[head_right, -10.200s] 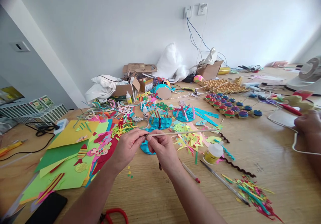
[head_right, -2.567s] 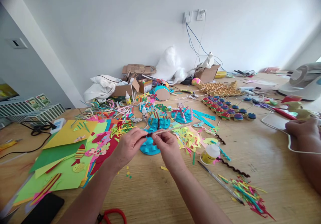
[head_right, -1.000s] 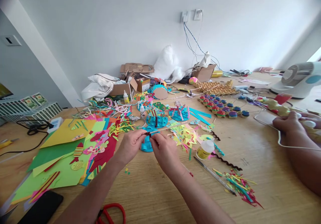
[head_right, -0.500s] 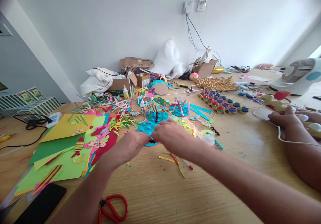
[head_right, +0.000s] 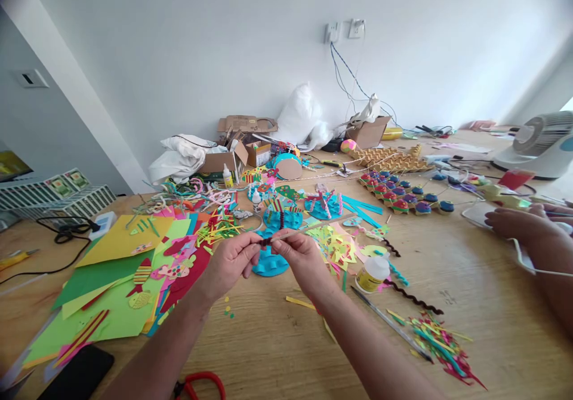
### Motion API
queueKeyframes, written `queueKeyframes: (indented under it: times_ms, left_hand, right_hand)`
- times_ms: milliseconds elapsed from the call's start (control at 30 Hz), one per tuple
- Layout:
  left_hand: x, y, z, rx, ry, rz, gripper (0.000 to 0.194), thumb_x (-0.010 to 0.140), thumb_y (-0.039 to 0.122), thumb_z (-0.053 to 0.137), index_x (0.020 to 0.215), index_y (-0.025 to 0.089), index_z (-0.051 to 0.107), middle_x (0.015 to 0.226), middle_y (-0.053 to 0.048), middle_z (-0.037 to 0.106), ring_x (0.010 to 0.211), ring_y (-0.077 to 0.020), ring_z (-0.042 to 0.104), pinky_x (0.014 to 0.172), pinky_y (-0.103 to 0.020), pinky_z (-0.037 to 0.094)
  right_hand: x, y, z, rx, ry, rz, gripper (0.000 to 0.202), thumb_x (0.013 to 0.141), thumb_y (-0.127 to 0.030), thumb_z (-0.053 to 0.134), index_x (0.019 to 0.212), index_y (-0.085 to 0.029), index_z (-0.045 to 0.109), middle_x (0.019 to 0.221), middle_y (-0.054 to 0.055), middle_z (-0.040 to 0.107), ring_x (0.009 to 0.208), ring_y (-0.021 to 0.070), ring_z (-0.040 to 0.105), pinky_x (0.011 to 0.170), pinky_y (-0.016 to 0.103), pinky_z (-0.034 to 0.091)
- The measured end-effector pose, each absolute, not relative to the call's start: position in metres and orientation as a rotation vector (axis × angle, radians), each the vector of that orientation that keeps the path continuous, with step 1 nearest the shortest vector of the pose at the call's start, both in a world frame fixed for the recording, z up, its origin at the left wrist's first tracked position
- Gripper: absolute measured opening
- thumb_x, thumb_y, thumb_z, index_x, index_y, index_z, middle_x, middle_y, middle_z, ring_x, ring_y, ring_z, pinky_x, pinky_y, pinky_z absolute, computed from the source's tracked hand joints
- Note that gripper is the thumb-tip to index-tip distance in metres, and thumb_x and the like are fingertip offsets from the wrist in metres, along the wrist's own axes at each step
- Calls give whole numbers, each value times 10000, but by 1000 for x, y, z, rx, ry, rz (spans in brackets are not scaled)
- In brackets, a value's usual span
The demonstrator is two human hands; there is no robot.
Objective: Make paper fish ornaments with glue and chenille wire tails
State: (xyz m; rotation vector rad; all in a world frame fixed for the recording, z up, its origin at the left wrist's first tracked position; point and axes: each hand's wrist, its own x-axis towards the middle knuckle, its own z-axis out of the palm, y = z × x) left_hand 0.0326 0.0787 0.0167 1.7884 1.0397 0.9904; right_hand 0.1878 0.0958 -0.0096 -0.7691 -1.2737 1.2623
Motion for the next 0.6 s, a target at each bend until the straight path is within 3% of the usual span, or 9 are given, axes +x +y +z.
queueKeyframes:
  times_ms: [133,300,600]
  left_hand:
    - [34,83,14,2065,1251,1032,173,840,186,430,790,173,595,569,42,531,484,-80,504,480,-182,378]
    - [37,90,3,2464,1363,1025,181,851,141,425,855,179,603,811,-38,655,762,-155,610,657,-233,447]
    - [41,96,-8,2639,1556,767,181,874,154,385,866,171,566,838,-60,648,784,-171,612,656,-242,448]
  right_hand:
    - [183,94,-5,-972,-1223,1202,255,592,-425,699,630,-180,640,536,-13,567,549,125,498,559,266,395]
    - [181,92,-10,-1089,-1172,1159,275,603,-432,652,583,-166,586,489,-26,507,484,99,430,490,237,343]
    - [173,93,-19,-1124,-1283,1010,239,689,-403,541,596,-185,510,534,-26,466,511,113,416,502,246,344]
